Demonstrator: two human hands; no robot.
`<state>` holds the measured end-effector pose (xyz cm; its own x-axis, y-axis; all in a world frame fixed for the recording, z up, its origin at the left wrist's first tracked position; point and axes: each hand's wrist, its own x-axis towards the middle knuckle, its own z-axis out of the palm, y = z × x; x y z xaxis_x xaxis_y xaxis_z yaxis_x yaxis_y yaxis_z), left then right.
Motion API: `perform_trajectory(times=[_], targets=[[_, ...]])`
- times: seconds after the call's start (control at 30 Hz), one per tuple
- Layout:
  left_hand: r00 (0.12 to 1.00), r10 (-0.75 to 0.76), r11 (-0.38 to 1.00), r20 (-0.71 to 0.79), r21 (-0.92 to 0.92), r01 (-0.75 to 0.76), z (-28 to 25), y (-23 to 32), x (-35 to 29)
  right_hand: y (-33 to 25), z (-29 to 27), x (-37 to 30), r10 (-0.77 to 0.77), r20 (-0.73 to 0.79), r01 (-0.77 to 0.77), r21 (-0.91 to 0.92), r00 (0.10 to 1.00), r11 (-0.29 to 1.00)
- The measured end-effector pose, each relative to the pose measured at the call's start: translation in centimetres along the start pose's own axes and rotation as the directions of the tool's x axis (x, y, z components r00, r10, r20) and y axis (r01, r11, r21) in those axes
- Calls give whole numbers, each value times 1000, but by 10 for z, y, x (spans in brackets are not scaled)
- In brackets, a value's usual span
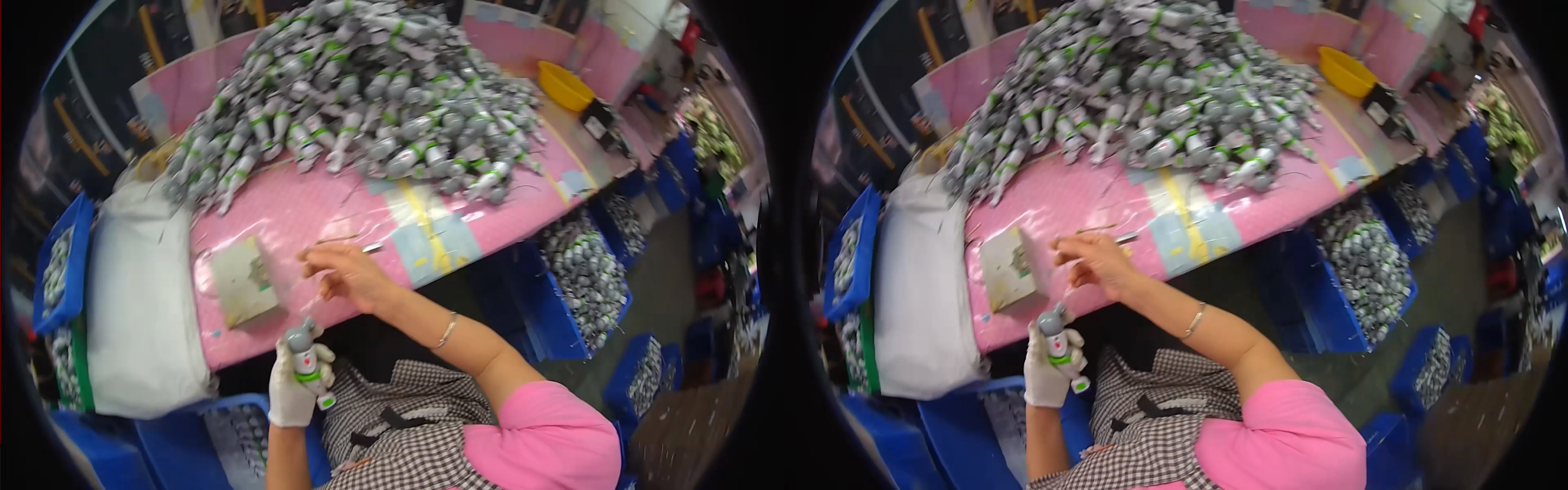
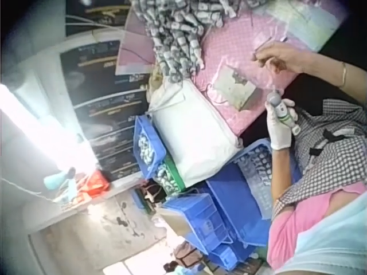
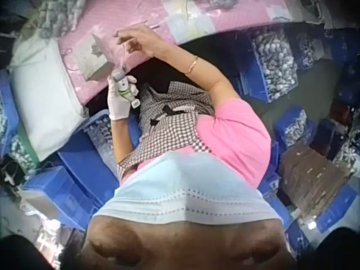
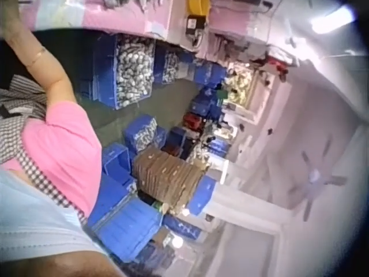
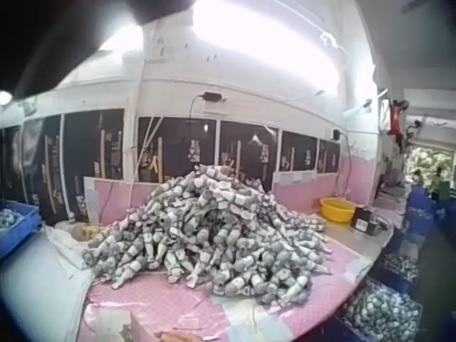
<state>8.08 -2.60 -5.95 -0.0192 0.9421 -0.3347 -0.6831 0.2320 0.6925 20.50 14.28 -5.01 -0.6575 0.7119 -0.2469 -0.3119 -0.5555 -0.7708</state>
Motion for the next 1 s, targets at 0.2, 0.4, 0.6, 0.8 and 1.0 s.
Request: perform_trajectory(times=[0.2,0.4,0.6,0.8,1.0], targets=[[987,81,899,-139,438,-12,16,8,-2,8,-14,21,83,183,-97,65,980,993],[942,260,892,-214,425,-150,17,41,23,-1,-23,39,-373,166,345,-803,913,486],[963,167,975,-211,177,-131,3,59,17,1,14,50,-480,377,491,-861,792,133],[971,179,983,-156,73,-169,-7,63,22,-5,23,55,-348,436,481,-875,830,51],[962,216,975,-170,94,-202,-7,64,28,-25,33,64,-93,340,351,-919,936,181]])
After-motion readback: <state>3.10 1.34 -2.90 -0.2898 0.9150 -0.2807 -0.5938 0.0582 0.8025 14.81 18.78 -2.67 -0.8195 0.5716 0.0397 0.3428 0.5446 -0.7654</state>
